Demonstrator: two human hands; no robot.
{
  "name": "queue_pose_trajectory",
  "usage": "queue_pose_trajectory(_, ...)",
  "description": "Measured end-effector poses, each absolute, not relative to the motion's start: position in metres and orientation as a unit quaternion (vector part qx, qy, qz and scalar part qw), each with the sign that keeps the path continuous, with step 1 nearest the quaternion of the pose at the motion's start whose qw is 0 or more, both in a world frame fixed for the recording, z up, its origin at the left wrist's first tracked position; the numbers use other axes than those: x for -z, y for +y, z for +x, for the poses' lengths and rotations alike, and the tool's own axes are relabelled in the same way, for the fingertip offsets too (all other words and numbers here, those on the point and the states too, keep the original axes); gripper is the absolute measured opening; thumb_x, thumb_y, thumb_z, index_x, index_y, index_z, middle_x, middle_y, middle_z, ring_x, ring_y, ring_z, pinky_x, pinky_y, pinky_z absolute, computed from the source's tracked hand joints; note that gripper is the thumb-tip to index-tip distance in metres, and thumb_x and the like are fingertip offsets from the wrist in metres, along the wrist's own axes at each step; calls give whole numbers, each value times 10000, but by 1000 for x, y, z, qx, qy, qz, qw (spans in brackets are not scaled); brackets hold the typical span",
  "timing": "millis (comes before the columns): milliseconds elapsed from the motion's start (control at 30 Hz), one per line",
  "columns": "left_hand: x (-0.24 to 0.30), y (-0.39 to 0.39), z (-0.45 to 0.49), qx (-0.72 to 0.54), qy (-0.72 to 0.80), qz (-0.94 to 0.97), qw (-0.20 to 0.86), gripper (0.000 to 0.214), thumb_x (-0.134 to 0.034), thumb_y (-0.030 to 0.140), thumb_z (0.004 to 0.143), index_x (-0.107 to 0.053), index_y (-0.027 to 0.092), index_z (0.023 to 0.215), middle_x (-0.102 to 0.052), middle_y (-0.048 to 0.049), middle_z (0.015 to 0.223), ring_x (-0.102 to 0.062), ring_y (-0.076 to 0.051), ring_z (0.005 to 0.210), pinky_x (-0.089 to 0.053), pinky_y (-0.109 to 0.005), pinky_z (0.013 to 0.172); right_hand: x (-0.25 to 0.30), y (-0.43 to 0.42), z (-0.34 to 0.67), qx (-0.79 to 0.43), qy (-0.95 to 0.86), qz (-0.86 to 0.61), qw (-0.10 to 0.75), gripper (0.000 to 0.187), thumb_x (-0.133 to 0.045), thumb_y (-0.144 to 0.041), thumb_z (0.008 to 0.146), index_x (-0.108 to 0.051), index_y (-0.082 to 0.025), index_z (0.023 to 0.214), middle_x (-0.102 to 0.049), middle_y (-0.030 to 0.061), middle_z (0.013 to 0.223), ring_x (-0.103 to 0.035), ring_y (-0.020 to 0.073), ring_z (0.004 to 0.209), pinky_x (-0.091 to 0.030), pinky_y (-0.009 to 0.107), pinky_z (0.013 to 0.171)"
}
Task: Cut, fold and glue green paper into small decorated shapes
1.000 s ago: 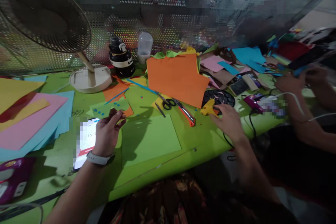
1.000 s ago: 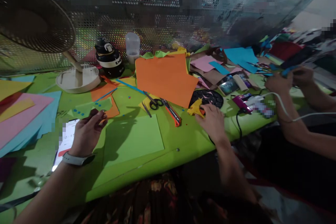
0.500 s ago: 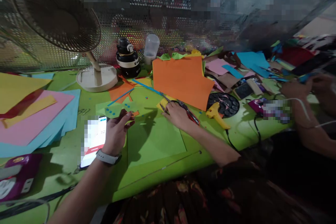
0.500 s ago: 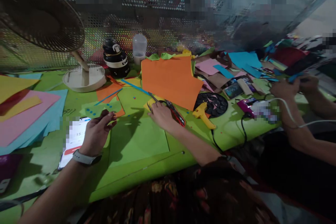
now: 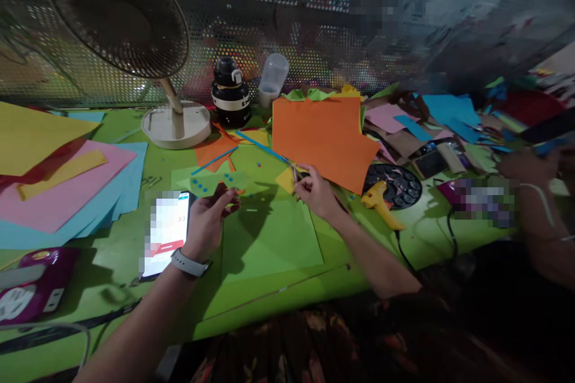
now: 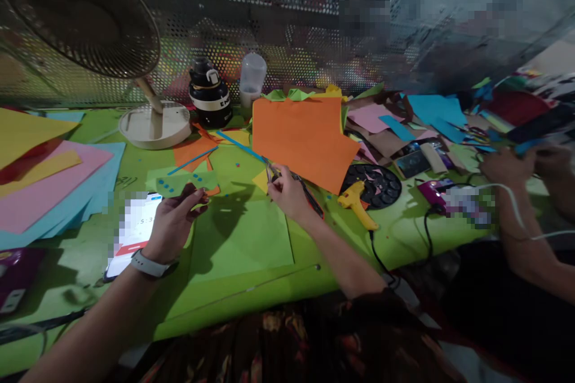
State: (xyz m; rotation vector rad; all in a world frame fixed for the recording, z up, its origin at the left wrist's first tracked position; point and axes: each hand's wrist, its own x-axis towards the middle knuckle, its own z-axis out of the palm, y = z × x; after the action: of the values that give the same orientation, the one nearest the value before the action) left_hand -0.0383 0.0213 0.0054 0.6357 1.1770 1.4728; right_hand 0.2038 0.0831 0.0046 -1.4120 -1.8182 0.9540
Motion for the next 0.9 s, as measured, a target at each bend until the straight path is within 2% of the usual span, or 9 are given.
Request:
queue_pose_trajectory(67, -5, 21, -38, -622, 497, 267, 543, 162, -784, 256, 669, -726, 147, 774, -682, -35, 743, -619, -114, 665, -501, -213, 602, -6, 83, 205, -464, -643, -500, 349, 419, -545, -245, 810, -504, -189, 1224, -638, -17, 678, -597, 134, 579, -506, 270, 578)
queue_pose_trajectory(133, -5, 21, -38, -624, 496, 267, 542, 163, -786, 255, 664, -725, 151, 772, -683, -31, 741, -620, -114, 662, -502, -215, 604, -7, 82, 206, -565, -579, -455, 372, 314, -507, -253, 804, -600, -166, 1091, -641, 3, 680, -609, 132, 596, -535, 294, 621)
queue_pose_trajectory(200, -6, 21, -38, -625, 499, 266, 538, 174, -789, 257, 657, -725, 146, 775, -684, -33, 750, -621, -115, 662, -499, -216, 599, -9, 83, 206, -651, -516, -399, 388, 298, -451, -267, 799, -640, -143, 994, -681, 52, 762, -658, 160, 705, -552, 349, 731)
queue_pose_trajectory(300, -6, 21, -37, -623, 506, 266, 534, 202, -789, 272, 653, -726, 132, 785, -684, -45, 766, -623, -120, 672, -493, -221, 598, -8, 82, 204, -716, -472, -332, 392, 317, -479, -261, 770, -627, -145, 1024, -709, 87, 909, -677, 195, 880, -526, 396, 852)
queue_pose_trajectory(367, -7, 21, -37, -621, 508, 264, 535, 215, -792, 279, 645, -721, 129, 780, -683, -47, 767, -622, -122, 670, -490, -228, 603, -4, 81, 201, -704, -480, -349, 391, 249, -569, -280, 775, -621, -165, 990, -706, 56, 849, -677, 171, 805, -538, 352, 796)
queue_pose_trajectory(433, -8, 22, -36, -621, 511, 257, 536, 217, -800, 280, 629, -713, 132, 761, -685, -44, 756, -617, -120, 649, -486, -235, 603, 0, 80, 196, -663, -500, -398, 389, 203, -630, -365, 795, -616, -177, 873, -653, 0, 669, -619, 119, 595, -530, 274, 631)
queue_pose_trajectory(533, -9, 22, -35, -622, 513, 252, 535, 213, -805, 281, 618, -707, 138, 742, -685, -40, 721, -606, -118, 614, -483, -241, 591, 0, 78, 188, -595, -555, -435, 385, 321, -589, -492, 836, -608, -179, 768, -537, -47, 522, -483, 72, 438, -440, 203, 466)
queue_pose_trajectory(733, -5, 22, -35, -628, 506, 254, 534, 219, -808, 292, 624, -717, 140, 754, -679, -40, 712, -599, -122, 620, -487, -243, 589, -12, 81, 170, -467, -716, -434, 284, 446, -407, -498, 937, -688, -159, 867, -642, 36, 711, -586, 109, 603, -478, 228, 555)
queue_pose_trajectory(900, -3, 22, -35, -621, 501, 234, 556, 203, -805, 278, 633, -720, 128, 740, -679, -46, 721, -598, -116, 620, -484, -239, 596, -7, 85, 164, -357, -797, -412, 262, 358, -491, -452, 916, -731, -187, 918, -719, 52, 837, -655, 140, 703, -502, 269, 655)
